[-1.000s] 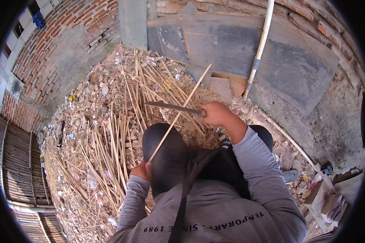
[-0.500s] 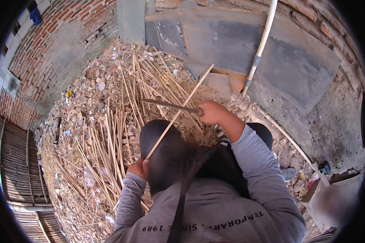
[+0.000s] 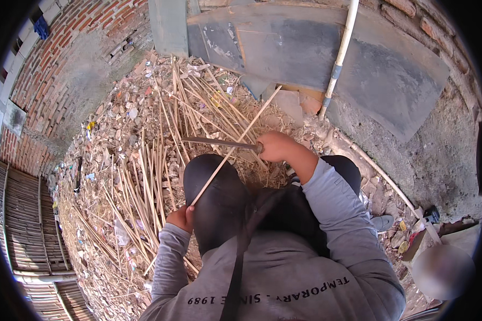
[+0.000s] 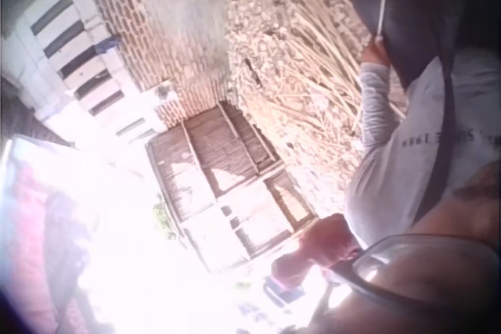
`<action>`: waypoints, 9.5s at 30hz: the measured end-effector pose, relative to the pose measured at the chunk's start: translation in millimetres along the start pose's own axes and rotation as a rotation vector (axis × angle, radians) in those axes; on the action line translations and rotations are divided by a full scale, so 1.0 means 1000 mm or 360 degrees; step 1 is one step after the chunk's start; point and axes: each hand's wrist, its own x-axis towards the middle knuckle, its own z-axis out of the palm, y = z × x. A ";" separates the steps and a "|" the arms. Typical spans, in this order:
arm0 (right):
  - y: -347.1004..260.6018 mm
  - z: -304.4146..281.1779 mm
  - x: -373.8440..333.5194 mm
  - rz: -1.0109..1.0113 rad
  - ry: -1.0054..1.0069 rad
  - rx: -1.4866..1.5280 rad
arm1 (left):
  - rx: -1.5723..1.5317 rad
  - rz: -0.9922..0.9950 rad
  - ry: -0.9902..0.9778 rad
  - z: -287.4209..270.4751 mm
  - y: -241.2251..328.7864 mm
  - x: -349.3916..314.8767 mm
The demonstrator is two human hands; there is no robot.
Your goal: The person uses a machete to shave thin strips of wood over a pile of dry debris. They hold a wood strip in one hand and pull the machete blade along its surface repeatedly to thin and smooth it.
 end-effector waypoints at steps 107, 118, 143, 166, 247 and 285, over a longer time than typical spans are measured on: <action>0.021 -0.001 0.004 0.0030 0.0131 0.0096 | -0.0082 0.0038 0.0152 0.012 0.002 0.006; 0.017 0.002 0.003 0.0010 0.0216 0.0175 | -0.0182 0.0038 0.0232 0.014 0.003 0.005; 0.018 0.015 0.005 -0.0080 0.0310 0.0291 | -0.0244 0.0012 0.0191 0.015 0.006 0.006; 0.011 -0.018 -0.009 0.0059 0.0356 0.0094 | -0.0198 0.0010 0.0333 0.019 0.008 0.005; -0.015 -0.008 -0.010 0.0011 0.0085 0.0006 | -0.0009 0.0048 0.0199 0.011 0.005 0.009; 0.019 0.007 0.006 0.0062 0.0365 0.0168 | -0.0102 0.0055 0.0219 0.013 0.004 0.010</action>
